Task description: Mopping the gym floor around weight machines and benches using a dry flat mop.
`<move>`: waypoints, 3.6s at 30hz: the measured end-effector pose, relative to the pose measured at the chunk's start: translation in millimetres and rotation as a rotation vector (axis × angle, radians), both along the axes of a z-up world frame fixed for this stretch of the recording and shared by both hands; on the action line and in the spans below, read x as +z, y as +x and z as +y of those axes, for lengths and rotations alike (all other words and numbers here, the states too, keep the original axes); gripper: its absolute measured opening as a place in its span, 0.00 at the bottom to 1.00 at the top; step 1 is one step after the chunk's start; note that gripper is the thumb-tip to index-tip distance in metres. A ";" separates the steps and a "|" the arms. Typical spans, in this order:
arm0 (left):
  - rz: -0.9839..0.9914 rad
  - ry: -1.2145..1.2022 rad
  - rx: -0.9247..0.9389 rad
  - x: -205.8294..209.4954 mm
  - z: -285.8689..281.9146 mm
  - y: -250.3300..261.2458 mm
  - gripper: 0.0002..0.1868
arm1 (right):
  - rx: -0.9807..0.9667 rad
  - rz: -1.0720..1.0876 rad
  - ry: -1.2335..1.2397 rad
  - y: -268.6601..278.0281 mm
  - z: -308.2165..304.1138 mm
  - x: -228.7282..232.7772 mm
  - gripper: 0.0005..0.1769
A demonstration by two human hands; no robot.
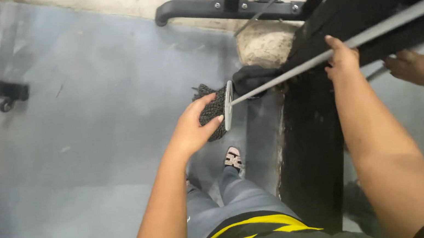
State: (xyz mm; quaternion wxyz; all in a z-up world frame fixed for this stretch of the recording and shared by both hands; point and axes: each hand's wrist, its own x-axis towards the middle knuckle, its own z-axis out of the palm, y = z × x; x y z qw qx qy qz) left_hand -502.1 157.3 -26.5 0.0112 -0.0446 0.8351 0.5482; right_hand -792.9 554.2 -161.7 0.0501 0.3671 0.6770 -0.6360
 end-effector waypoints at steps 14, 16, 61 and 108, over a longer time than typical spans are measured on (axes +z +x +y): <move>0.018 -0.125 0.078 -51.5 40.9 -45.7 0.39 | 0.997 0.414 0.286 113.5 -160.7 77.4 0.10; -0.027 -0.103 0.120 -61.9 50.6 -57.7 0.43 | 1.116 0.465 0.340 136.8 -174.8 99.5 0.10; 0.234 -0.841 0.270 -43.5 -323.7 -153.6 0.15 | 1.118 0.999 -0.323 102.9 -455.9 231.5 0.12; -0.380 -0.469 0.192 -149.3 -65.3 -318.7 0.29 | 1.906 -0.066 1.257 -106.1 -321.1 190.6 0.30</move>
